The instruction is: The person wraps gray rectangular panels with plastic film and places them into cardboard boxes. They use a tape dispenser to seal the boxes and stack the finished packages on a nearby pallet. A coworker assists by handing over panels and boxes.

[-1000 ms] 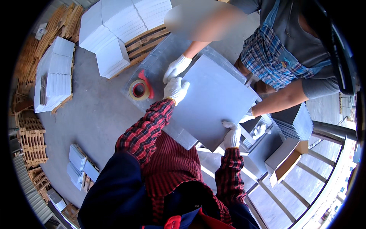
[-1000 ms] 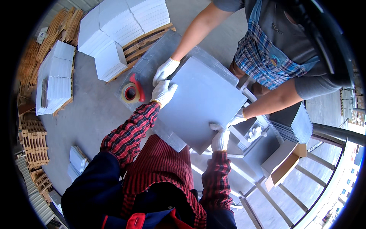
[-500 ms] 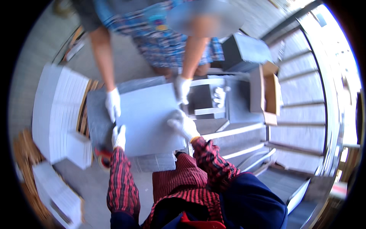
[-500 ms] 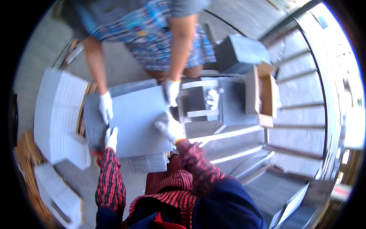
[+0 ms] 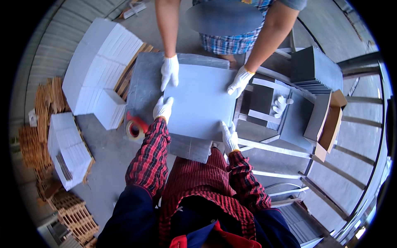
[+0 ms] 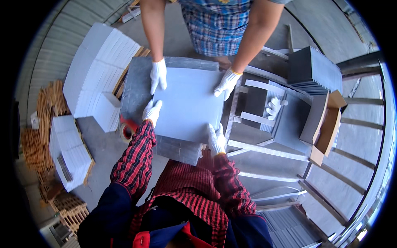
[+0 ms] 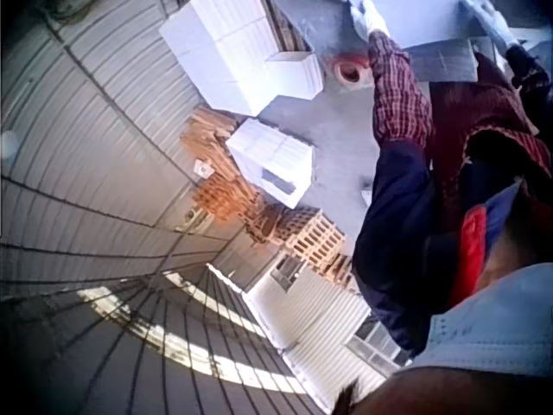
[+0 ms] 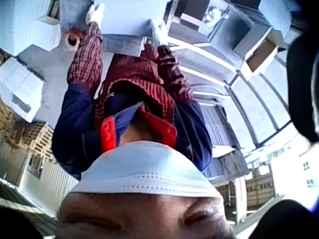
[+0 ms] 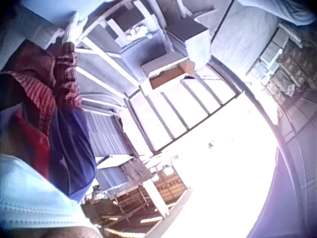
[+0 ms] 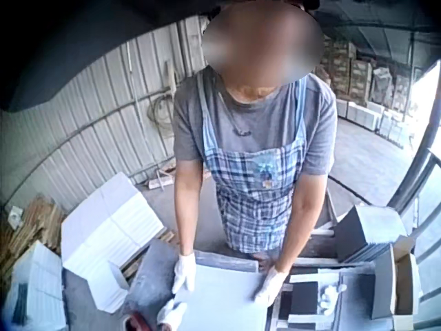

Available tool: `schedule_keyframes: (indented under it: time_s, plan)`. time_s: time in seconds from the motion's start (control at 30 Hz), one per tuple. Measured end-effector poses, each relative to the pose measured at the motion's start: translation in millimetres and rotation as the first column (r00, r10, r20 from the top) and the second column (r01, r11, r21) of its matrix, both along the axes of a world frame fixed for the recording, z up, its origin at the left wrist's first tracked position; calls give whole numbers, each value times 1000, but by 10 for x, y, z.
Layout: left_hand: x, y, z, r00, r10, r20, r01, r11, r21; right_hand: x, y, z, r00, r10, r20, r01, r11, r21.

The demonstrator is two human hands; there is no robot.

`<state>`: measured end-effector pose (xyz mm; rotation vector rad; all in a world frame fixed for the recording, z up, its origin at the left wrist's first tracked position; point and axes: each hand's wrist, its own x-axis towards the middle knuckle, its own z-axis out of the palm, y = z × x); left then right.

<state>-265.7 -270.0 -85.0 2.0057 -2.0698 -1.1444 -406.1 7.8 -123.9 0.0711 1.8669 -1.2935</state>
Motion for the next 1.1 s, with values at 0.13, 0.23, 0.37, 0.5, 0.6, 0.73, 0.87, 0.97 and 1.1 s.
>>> schedule_keyframes:
  time_s: [0.13,0.23,0.37,0.5,0.6,0.73,0.87,0.97,1.1]
  plan:
    - [120,-1,-90,999,2,-45,-2,1000,1,-39,15,173,998,0,68,16,973,-230]
    - [92,118,33,998,-61,10,62,995,-84,-277,44,397,950,52,307,30,967,-255]
    - [39,607,314,887,-422,189,448,680,-581,-307,53,51,904,-1,428,129,954,-272]
    - [352,965,233,709,-667,231,681,562,-469,-181,81,131,928,-24,371,126,959,-254]
    - [335,904,313,724,-664,186,651,569,-503,-194,53,203,942,-57,332,147,957,-251]
    - [572,864,254,765,-640,77,565,608,-558,23,-112,842,991,2,136,26,979,-204]
    - [704,669,376,793,-593,-136,380,657,-651,353,-502,1743,989,14,-146,-22,998,-55]
    - [763,542,294,757,-567,-324,276,728,-628,625,-766,2149,941,50,-336,-73,996,-55]
    - [946,269,-237,629,-721,-290,400,620,-674,1124,-1332,2627,713,341,-613,-9,878,478]
